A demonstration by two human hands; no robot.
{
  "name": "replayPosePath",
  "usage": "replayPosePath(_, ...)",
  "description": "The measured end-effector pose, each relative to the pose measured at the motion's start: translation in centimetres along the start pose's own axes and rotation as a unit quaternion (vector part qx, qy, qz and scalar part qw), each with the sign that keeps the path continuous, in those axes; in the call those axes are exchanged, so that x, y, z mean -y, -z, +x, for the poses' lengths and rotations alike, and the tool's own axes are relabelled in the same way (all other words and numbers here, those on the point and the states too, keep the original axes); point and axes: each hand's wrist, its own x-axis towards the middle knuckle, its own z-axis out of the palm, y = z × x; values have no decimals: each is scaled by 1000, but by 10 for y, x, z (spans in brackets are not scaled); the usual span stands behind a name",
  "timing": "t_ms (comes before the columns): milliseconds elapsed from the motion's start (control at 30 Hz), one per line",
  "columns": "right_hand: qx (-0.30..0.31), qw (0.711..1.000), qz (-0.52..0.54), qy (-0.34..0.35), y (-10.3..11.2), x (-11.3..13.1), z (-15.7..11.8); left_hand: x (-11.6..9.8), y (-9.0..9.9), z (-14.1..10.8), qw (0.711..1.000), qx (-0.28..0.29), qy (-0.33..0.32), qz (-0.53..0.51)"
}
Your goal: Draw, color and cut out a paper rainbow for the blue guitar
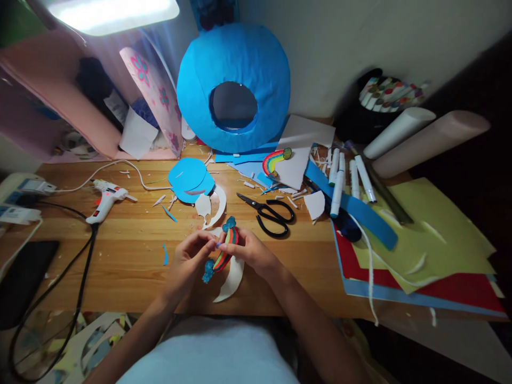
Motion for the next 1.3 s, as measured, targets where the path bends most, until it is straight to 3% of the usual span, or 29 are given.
replayPosePath(500,44,999,-7,26,0,3,-4,-10,-6,0,1000,9,3,13)
replayPosePath(833,-23,1000,-14,-6,1,-2,-1,-3,5,0,997,-19,-39,69)
replayPosePath(1033,-48,999,0,-5,-1,-2,1,-18,15,0,986,-22,-75,145)
replayPosePath(1300,-29,998,-47,32,-2,0,0,-24,20,2,982,-10,-19,187)
